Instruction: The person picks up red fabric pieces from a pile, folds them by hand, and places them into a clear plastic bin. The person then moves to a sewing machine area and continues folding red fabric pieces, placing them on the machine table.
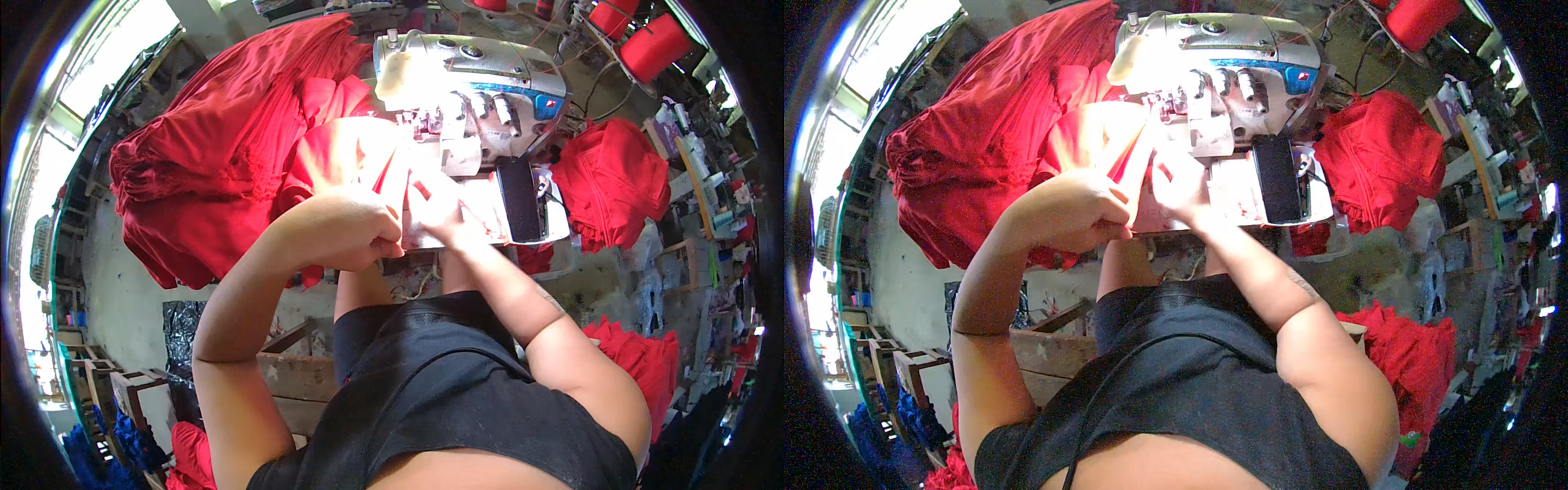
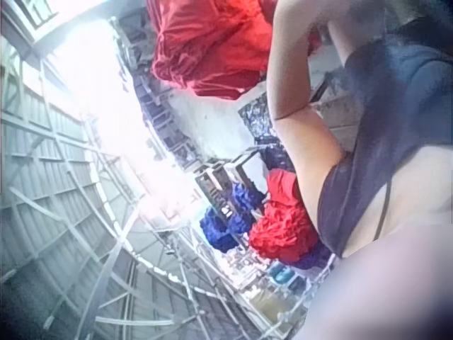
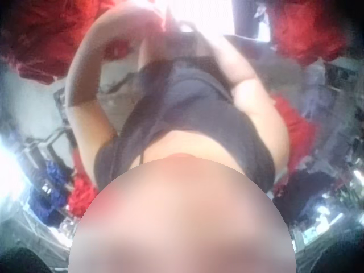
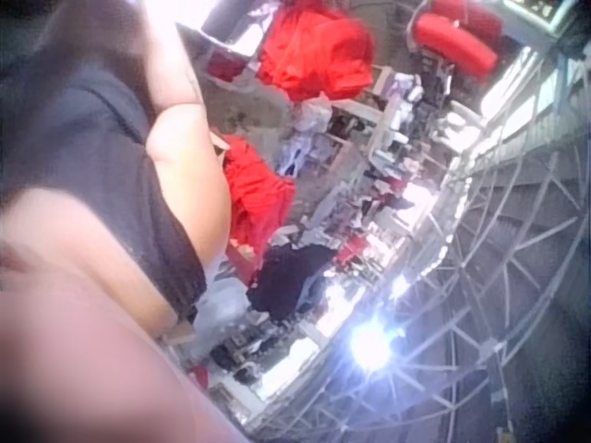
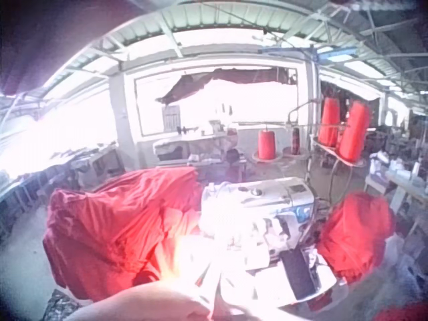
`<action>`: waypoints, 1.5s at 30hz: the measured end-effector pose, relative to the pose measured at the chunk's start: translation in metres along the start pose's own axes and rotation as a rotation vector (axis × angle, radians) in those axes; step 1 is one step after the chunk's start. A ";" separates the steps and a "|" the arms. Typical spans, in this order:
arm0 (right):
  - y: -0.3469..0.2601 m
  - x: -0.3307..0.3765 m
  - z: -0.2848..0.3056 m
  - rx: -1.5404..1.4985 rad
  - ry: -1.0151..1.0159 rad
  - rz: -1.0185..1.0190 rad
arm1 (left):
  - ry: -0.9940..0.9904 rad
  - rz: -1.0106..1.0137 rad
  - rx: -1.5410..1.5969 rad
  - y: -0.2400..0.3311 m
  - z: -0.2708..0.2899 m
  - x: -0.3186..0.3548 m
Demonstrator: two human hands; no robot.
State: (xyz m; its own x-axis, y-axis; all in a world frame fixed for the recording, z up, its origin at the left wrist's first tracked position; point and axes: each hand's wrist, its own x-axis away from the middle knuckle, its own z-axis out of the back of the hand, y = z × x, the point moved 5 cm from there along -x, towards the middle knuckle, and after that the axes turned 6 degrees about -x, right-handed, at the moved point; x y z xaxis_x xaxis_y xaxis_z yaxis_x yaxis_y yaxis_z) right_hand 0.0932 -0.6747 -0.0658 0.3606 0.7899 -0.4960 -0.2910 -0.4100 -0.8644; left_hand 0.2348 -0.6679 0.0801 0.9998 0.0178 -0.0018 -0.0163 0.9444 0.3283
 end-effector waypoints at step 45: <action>-0.042 -0.032 0.011 0.272 -0.114 0.369 | 0.263 0.272 -0.332 -0.066 0.009 -0.032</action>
State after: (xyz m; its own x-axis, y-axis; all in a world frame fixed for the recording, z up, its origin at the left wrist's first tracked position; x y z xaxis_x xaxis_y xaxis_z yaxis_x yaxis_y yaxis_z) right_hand 0.0838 -0.6776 -0.0122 0.0940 0.6651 -0.7408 -0.6084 -0.5507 -0.5716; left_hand 0.2036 -0.7339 0.0664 0.9239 0.3201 -0.2097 -0.3207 0.9466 0.0319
